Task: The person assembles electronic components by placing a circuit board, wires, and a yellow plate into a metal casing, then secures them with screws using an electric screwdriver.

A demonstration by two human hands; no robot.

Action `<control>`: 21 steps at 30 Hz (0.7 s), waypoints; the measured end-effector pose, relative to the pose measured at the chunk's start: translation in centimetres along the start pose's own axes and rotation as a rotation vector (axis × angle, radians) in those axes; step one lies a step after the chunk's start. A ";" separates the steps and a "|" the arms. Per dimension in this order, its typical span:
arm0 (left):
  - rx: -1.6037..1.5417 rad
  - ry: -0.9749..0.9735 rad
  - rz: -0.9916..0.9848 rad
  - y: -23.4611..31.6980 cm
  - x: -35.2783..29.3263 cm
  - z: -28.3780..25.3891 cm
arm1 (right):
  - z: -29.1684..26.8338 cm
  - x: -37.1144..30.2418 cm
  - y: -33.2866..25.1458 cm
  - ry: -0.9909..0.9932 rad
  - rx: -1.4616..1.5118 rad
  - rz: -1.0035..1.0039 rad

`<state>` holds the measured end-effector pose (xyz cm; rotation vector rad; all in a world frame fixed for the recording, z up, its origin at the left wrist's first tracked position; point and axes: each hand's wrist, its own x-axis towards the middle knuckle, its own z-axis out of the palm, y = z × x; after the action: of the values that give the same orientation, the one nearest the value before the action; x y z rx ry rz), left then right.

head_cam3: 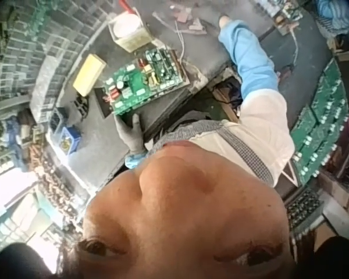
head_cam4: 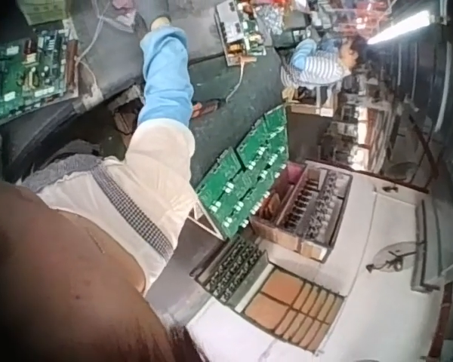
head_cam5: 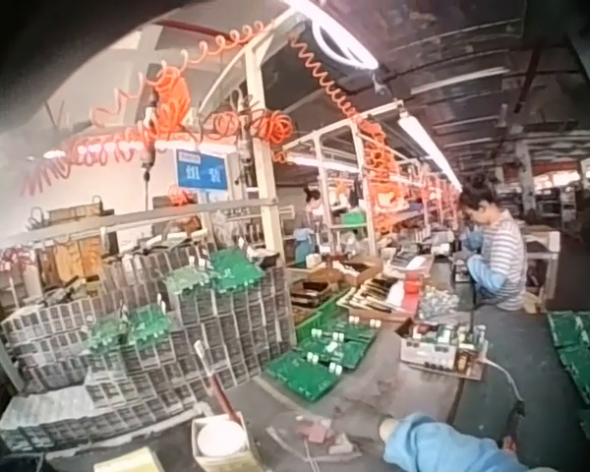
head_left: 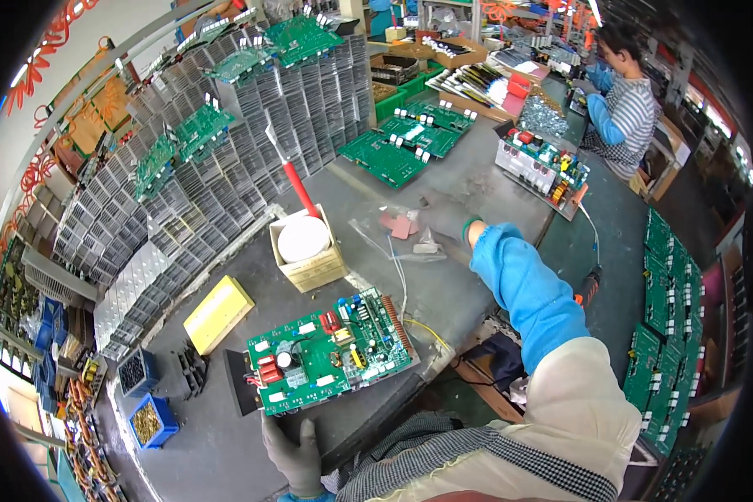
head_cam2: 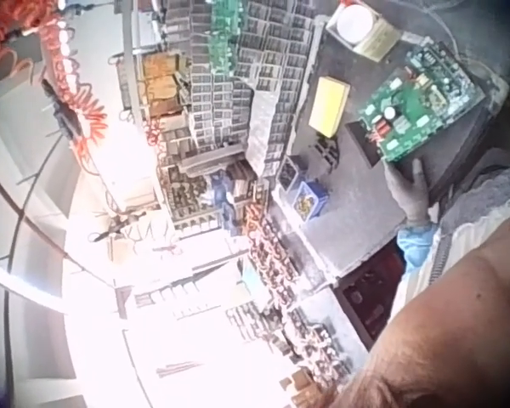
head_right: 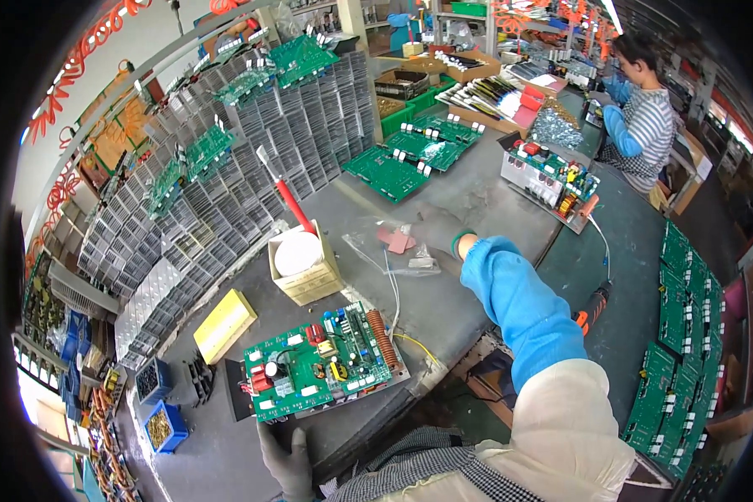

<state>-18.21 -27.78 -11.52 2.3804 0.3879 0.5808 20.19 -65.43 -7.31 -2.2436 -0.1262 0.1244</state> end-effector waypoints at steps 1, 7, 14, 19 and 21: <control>-0.002 0.002 0.012 0.3 0.1 0.0 | -0.7 -0.4 0.1 0.022 -0.003 0.009; -0.122 -0.029 0.004 0.1 0.4 0.5 | -3.9 -8.1 -6.5 0.573 0.126 -0.383; -0.290 -0.026 0.025 -0.7 -0.1 0.7 | 0.4 -17.8 -5.8 -0.087 -0.195 -0.471; -0.287 -0.026 0.037 -1.8 -0.4 0.1 | 0.5 -21.0 -4.6 0.150 0.214 -0.223; -0.309 -0.020 0.014 -1.7 -0.6 -0.1 | 1.3 -21.6 -5.8 0.596 0.472 -0.144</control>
<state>-19.02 -26.68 -12.74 2.0929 0.2520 0.5781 -1.68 -63.66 -2.59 -1.7102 0.0616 -0.5368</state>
